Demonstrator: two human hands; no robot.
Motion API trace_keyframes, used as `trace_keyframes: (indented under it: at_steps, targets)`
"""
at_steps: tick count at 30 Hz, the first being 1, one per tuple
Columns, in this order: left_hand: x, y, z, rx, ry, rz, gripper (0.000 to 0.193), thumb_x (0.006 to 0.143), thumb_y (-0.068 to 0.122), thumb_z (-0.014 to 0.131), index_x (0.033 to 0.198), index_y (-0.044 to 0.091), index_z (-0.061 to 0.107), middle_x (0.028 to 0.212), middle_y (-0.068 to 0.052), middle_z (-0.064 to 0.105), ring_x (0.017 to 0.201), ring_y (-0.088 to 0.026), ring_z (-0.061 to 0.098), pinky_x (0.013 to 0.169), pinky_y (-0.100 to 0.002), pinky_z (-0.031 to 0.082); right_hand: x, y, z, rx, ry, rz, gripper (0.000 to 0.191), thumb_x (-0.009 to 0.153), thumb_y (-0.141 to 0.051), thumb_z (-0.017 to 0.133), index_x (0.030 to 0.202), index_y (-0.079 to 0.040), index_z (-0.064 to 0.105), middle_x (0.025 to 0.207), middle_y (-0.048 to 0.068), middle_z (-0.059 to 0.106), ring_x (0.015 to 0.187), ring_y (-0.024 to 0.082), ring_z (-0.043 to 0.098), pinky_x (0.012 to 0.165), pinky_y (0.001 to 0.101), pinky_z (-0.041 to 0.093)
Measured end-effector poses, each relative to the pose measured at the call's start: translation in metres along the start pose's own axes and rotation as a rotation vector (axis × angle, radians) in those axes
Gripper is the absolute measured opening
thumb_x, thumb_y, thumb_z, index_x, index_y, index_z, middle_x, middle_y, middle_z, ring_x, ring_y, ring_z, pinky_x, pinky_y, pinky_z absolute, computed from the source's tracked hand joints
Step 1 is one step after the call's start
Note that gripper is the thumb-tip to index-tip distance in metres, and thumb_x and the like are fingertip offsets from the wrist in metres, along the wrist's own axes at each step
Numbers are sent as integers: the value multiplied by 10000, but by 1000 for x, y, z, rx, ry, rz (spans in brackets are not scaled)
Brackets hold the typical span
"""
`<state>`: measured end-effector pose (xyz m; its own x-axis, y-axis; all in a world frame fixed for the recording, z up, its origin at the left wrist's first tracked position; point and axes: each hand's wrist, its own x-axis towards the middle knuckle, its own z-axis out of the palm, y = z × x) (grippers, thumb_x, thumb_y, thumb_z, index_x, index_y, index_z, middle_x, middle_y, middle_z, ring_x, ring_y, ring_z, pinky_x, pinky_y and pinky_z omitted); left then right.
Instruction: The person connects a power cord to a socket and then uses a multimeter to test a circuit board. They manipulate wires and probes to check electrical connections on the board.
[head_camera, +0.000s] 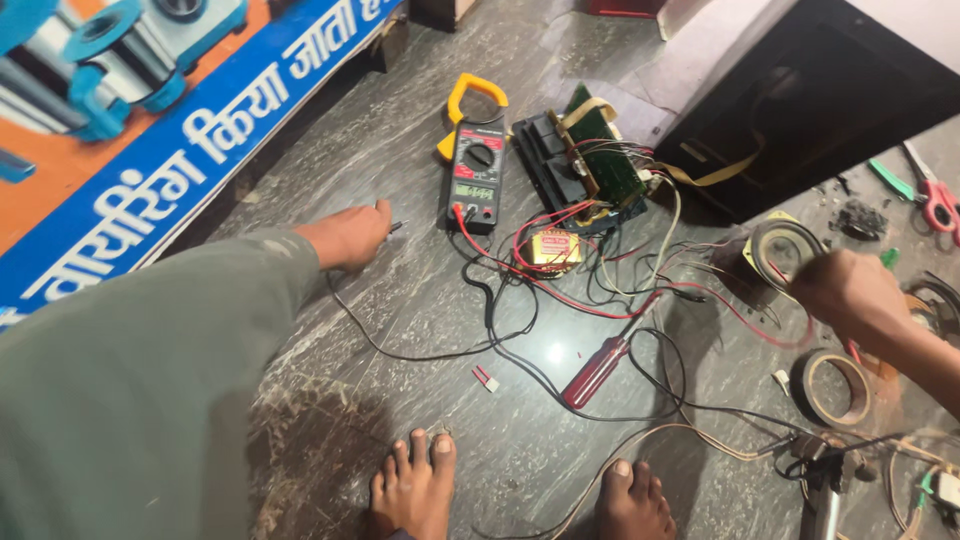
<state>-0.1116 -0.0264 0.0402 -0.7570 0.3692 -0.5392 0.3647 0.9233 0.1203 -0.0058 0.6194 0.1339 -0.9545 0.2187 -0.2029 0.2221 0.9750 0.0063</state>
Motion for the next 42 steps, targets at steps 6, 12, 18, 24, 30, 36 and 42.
trace_keyframes:
  at_steps: [6, 12, 18, 24, 30, 36, 42]
  targets:
    - [-18, -10, 16, -7, -8, -51, 383, 1028, 308, 498, 1253, 10, 583, 1221, -217, 664, 1156, -417, 637, 962, -527, 488, 2, 23, 20, 132, -243, 67, 197, 857, -177, 730, 950, -27, 816, 765, 157, 781, 657, 281, 776, 649, 419, 644]
    - [-30, -26, -39, 284, 45, 54, 385, 1009, 418, 530, 1118, 56, 601, 1077, -169, 737, 1046, -369, 707, 890, -485, 565, -7, 18, 40, 54, -220, 55, 174, 820, -165, 738, 857, -21, 828, 752, 160, 792, 703, 280, 820, 745, 384, 639]
    - [-31, -16, -90, 509, 136, 317, 354, 999, 416, 514, 1032, 79, 617, 983, -123, 742, 971, -344, 728, 814, -470, 593, -13, 16, 61, 23, -310, -99, 215, 766, -203, 723, 916, -63, 788, 801, 159, 789, 795, 328, 797, 762, 433, 613]
    - [-20, 34, -126, 588, 158, 466, 391, 1011, 456, 489, 998, 90, 624, 940, -112, 739, 941, -338, 729, 791, -461, 599, -29, 18, 64, 34, -227, -183, 275, 774, -209, 734, 1009, -71, 772, 860, 166, 767, 830, 316, 759, 770, 417, 594]
    - [0, 81, -172, 684, 242, 536, 359, 1020, 412, 477, 1000, 85, 625, 874, -112, 744, 879, -335, 742, 754, -461, 602, -49, 26, 42, 233, -436, -30, 261, 883, -167, 661, 1094, -48, 758, 872, 122, 837, 822, 178, 833, 757, 343, 645]
    - [18, 106, -204, 853, 321, 588, 326, 973, 375, 517, 936, 97, 682, 875, -69, 754, 887, -312, 751, 750, -443, 610, -70, 28, 36, 289, -470, -163, 434, 784, -122, 724, 1217, -106, 739, 1017, 107, 832, 905, 203, 806, 824, 354, 611]
    - [28, 174, -235, 936, 331, 673, 461, 1008, 513, 477, 938, 124, 716, 871, -79, 772, 909, -312, 753, 776, -438, 607, -95, 28, 23, 243, -332, -235, 470, 790, -148, 741, 1250, -84, 671, 1086, 117, 784, 976, 264, 776, 851, 384, 590]
